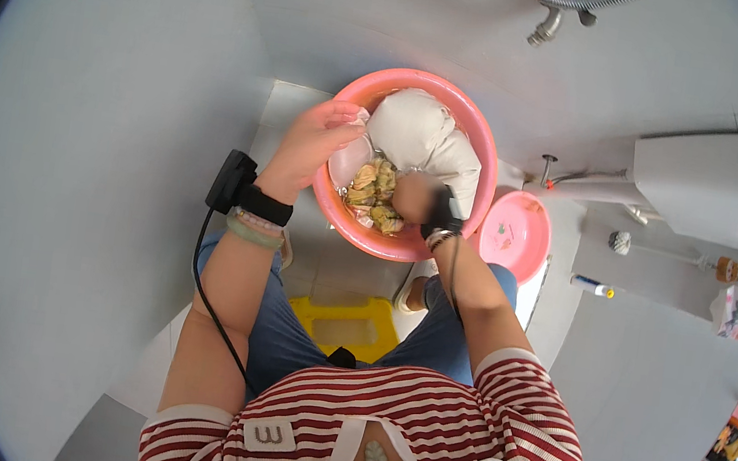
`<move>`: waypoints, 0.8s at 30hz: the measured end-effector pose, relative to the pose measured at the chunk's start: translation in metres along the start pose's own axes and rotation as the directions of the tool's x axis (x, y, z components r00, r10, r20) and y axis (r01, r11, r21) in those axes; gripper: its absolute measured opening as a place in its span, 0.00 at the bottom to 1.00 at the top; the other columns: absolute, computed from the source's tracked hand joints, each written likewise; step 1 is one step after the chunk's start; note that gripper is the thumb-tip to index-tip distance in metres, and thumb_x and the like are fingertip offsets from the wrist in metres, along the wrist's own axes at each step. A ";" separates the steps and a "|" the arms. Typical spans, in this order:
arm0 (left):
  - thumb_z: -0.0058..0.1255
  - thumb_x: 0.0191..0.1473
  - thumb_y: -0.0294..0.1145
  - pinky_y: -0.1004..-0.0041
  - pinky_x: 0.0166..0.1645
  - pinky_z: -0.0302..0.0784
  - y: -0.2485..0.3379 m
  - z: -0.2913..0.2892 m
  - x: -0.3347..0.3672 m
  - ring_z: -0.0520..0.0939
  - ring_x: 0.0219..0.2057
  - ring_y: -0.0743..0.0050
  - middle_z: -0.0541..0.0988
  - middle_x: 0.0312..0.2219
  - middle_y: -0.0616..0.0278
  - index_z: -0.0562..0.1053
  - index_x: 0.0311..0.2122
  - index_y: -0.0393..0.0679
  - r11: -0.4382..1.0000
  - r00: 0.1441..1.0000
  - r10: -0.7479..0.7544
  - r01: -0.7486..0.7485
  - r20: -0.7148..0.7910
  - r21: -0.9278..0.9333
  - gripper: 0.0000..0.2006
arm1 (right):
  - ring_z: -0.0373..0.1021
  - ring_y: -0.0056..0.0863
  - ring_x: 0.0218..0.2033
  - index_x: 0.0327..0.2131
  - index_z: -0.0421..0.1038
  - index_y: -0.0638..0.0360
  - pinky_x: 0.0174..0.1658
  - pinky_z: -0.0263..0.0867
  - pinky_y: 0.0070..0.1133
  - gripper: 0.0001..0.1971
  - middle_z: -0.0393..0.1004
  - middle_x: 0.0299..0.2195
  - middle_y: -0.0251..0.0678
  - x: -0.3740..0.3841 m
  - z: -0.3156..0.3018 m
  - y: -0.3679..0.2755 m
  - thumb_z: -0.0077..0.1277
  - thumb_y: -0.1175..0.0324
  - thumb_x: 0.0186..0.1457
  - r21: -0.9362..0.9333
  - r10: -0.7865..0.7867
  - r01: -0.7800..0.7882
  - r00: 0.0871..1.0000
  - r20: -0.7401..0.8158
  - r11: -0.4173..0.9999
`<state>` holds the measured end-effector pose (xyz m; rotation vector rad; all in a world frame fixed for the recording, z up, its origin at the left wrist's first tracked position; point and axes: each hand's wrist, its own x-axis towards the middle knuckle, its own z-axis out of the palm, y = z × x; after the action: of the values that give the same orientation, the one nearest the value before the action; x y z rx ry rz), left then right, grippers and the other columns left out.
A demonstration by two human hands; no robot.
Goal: The person sits on a small stool in a bathroom and hand-washes clothes in a pink basin. They wring out a light-colored cloth, pour soapy water into a blue bucket, add more clothes from a second basin, rinse them under the tap, and continue scrubbing and wringing the items.
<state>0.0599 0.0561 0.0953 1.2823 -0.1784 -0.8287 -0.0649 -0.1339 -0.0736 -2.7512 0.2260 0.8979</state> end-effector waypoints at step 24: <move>0.51 0.47 0.32 0.79 0.41 0.66 -0.005 -0.009 0.007 0.72 0.37 0.79 0.72 0.37 0.62 0.66 0.43 0.39 0.999 1.000 0.008 -0.008 -0.006 -0.048 0.17 | 0.63 0.48 0.41 0.44 0.63 0.57 0.46 0.61 0.32 0.23 0.65 0.38 0.53 -0.060 -0.063 0.020 0.53 0.73 0.40 0.397 0.033 0.149 0.908 -0.417 0.905</move>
<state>0.0677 0.0587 0.0858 1.2379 -0.1582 -0.8183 -0.0822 -0.1655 0.0085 -2.4800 0.3605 0.1921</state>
